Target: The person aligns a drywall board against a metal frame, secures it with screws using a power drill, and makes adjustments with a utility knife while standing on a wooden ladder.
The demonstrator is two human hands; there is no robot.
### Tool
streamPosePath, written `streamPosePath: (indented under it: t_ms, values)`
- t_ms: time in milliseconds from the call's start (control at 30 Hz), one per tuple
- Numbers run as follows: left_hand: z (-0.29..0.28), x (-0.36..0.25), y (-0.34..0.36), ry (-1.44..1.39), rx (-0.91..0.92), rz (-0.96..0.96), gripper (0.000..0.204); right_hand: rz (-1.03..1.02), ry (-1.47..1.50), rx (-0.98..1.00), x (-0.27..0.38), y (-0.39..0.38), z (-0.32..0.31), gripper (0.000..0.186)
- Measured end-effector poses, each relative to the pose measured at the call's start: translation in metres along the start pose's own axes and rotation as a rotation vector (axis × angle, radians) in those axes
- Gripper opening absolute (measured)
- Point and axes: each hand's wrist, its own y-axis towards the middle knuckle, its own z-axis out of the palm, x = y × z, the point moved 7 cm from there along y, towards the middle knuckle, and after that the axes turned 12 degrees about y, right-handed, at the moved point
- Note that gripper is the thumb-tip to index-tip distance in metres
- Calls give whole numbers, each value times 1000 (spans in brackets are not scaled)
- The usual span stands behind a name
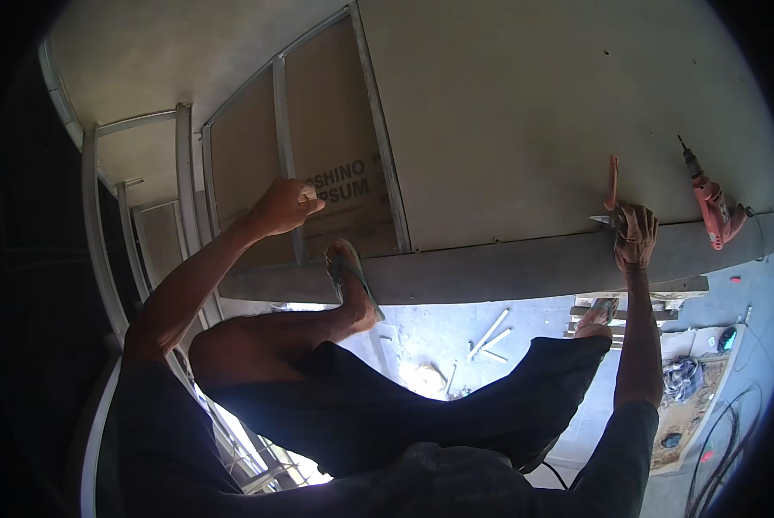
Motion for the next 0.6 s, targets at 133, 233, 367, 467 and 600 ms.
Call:
streamPosePath:
  t_ms: [133,233,367,467,600]
  values:
    - [-1,18,-2,-72,17,62,29,-9,-49,-46,8,3,-6,31]
    - [19,49,-1,-151,-74,152,28,0,-102,-76,18,-1,-5,34]
    - [76,80,31,-261,-133,215,28,69,-133,-113,14,-11,1,44]
    - [117,83,60,-445,-121,195,33,135,-117,-265,48,-7,-19,47]
    - [139,44,118,-723,-174,274,42,440,17,-367,120,9,-79,42]
